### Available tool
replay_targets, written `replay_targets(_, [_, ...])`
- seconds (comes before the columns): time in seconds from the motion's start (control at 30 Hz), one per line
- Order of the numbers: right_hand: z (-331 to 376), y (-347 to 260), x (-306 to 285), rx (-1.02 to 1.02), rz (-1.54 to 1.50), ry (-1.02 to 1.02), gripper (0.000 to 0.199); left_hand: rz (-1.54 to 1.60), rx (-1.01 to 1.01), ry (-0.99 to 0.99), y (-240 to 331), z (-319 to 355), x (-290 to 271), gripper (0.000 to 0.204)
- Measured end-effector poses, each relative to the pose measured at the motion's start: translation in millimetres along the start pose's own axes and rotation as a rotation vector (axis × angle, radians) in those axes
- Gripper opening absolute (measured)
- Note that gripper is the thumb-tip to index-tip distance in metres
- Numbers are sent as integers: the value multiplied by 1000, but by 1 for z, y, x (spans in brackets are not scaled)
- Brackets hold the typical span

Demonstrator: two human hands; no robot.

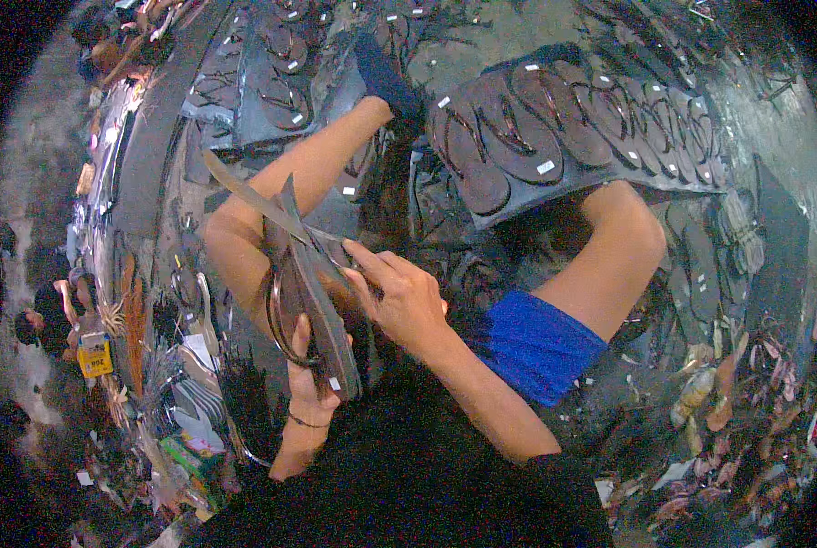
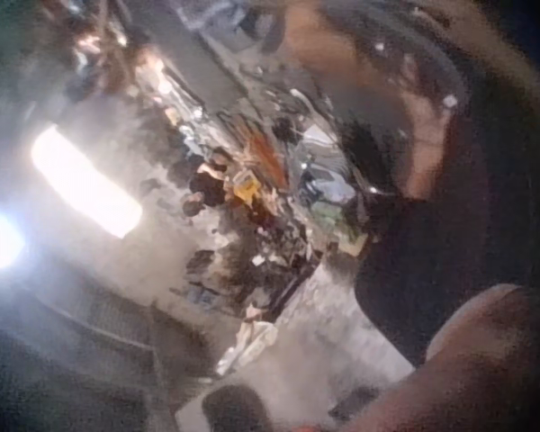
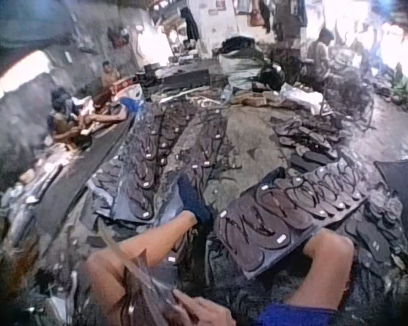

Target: The person sits on the floor and uses a knife to trim the edges of brown flip-flops. They pick up each sandal, scrape the sole and strap edges with the blade, and place the finished item aside.

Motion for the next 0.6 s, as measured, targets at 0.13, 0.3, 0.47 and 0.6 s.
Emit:
replay_targets(0.13, [-24, 1, 13, 4, -3, -9, 31, 180, -142, -296, 0, -4, -12, 39])
replay_targets(0.3, [-88, 38, 19, 74, 91, 40, 30, -233, -7, -126, -9, 14, -21, 37])
replay_targets(0.47, [-53, 37, -9, 540, -412, -475, 35, -989, 140, -254, 3, 23, -33, 37])
replay_targets(0.6, [-34, -1, -46, 234, -192, -263, 29, -502, -24, -576, 25, -11, 12, 42])
Point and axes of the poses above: each hand's wrist, its own z-axis away from the middle knuckle, its own x-axis out of the palm, y = z × x, the point moved 6 cm from there along -z, towards the middle knuckle, and after that the axes turned 1 degree about -z, right-handed, at the moved point
